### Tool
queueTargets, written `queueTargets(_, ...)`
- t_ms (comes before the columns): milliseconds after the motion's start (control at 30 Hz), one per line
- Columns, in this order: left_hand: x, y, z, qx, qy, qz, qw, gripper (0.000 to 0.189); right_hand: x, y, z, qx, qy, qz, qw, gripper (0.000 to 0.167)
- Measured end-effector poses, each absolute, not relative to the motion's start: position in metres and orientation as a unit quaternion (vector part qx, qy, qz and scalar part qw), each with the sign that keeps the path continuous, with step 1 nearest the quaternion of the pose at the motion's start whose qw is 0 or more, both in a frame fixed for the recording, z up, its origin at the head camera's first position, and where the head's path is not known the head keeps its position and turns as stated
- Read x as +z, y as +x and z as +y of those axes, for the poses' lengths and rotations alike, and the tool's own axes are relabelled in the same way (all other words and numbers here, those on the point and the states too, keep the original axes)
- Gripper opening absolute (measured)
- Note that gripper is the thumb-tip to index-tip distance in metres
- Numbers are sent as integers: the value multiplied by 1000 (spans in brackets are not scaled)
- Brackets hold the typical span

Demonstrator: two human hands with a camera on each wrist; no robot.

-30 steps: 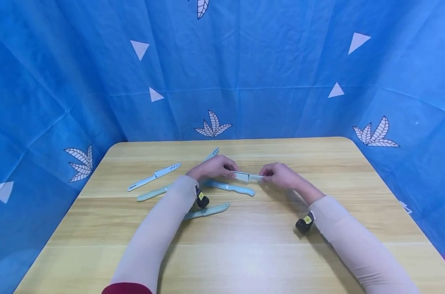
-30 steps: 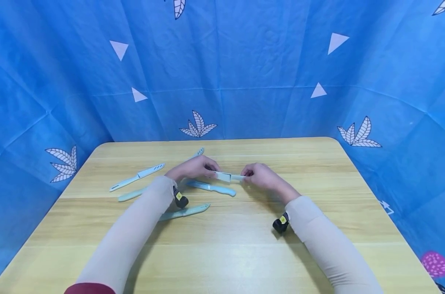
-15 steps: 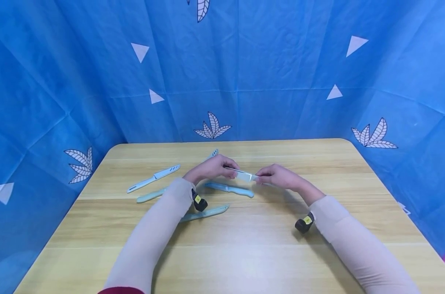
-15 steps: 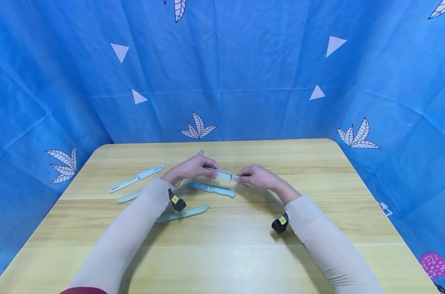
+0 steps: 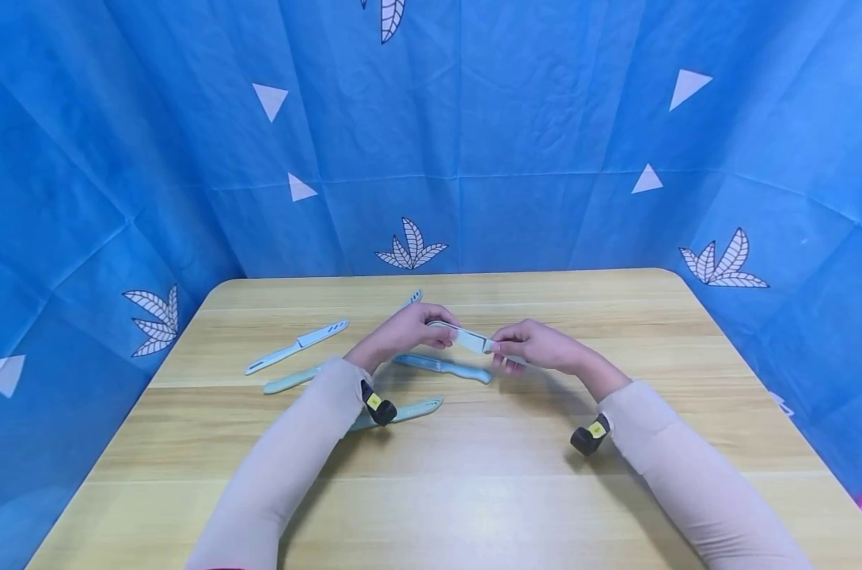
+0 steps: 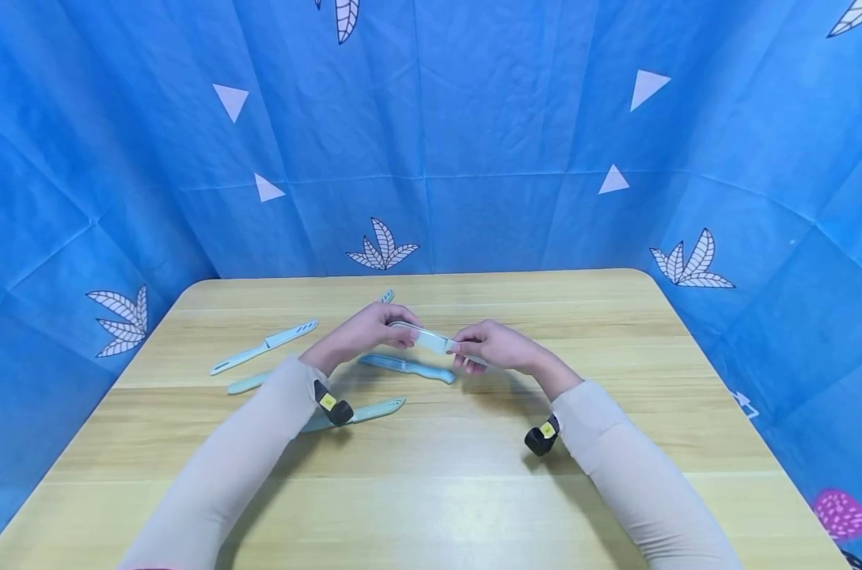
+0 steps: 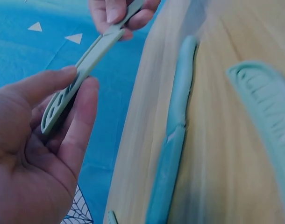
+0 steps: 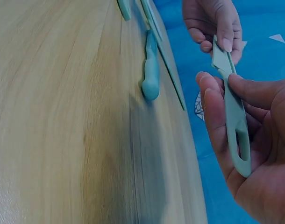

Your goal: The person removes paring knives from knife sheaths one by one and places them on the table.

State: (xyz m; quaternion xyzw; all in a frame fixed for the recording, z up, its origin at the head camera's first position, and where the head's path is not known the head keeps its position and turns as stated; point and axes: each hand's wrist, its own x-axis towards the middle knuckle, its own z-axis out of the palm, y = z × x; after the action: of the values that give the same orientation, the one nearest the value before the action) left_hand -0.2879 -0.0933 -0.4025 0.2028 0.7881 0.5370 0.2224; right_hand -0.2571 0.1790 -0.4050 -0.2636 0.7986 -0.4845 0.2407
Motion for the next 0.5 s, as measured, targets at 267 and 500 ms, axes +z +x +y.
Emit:
queueTargets(267, -409, -278, -94, 614, 115, 747, 227, 25, -401, -252, 175, -502, -255, 786, 256, 27)
queueTargets(500, -416, -268, -94, 698, 78, 674, 230, 25, -401, -249, 173, -523, -244, 771, 270, 27)
